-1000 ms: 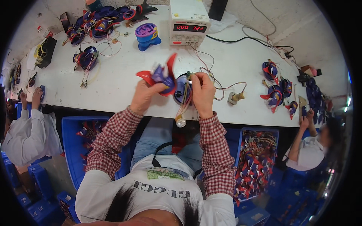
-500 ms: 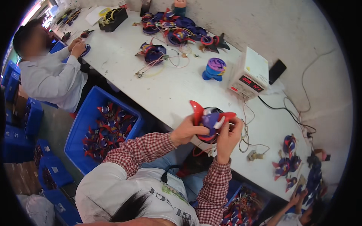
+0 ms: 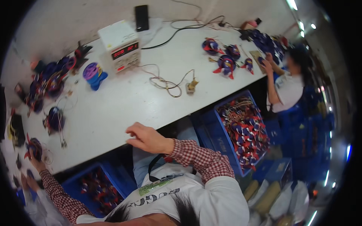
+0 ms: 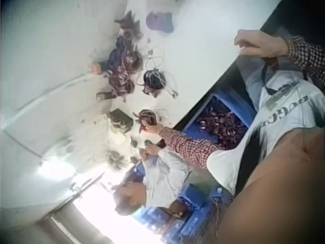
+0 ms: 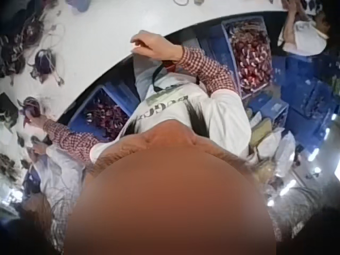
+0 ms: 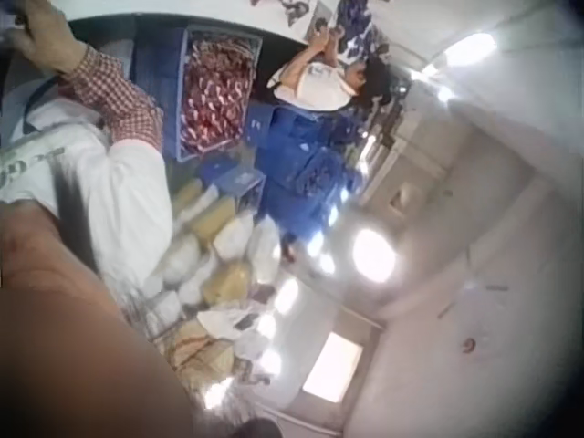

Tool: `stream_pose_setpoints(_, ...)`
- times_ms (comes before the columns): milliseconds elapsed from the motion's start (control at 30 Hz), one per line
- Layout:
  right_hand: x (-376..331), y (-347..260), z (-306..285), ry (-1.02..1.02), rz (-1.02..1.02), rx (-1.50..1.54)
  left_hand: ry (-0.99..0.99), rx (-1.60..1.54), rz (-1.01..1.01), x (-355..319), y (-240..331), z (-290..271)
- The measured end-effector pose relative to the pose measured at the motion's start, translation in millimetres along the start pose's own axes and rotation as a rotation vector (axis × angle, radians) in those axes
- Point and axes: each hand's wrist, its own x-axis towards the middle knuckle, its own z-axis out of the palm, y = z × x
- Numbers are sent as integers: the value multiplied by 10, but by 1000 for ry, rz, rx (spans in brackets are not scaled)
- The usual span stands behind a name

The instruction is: Assembling and testing electronic toy components at an industrial workbench.

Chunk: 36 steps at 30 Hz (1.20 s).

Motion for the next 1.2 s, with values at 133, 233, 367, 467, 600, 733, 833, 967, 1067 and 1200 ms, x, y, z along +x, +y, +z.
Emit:
stream_pose_setpoints(133, -434, 91, -605, 216, 195, -144, 203, 234, 208, 874, 245, 270)
stream_pose_setpoints(233, -604, 147, -1211, 407, 372, -207, 252, 992, 207, 821, 378, 720)
stream_pose_setpoints(367, -802, 729, -2486, 848, 482, -249, 446, 955, 242, 384, 1040, 1691)
stream_pose_setpoints(467, -803, 1415, -3494, 1013, 628, -213, 331, 774, 526, 215, 1247, 1830)
stream_pose_setpoints(600, -968, 2351, -4498, 930, 773, -708, -457, 366, 323, -1212, 2084, 4795)
stream_pose_setpoints(733, -824, 2706, -4638, 839, 887, -846, -1174, 537, 467, -1984, 2596, 7054)
stream_pose_setpoints(833, -833, 2708, -4612, 846, 947, -522, -1200, 507, 847, -2292, 2223, 8658)
stream_pose_setpoints(967, -803, 2506, -4485, 794, 856, -198, -965, 755, 770, -2775, 1754, 9903)
stream_pose_setpoints(1067, -921, 2392, -4416, 841, 842, -37, -843, 906, 739, -3058, 1408, 10067)
stream_pose_setpoints(1200, -1071, 2134, -4321, 914, 794, 182, -842, 926, 668, -3174, 1312, 10002)
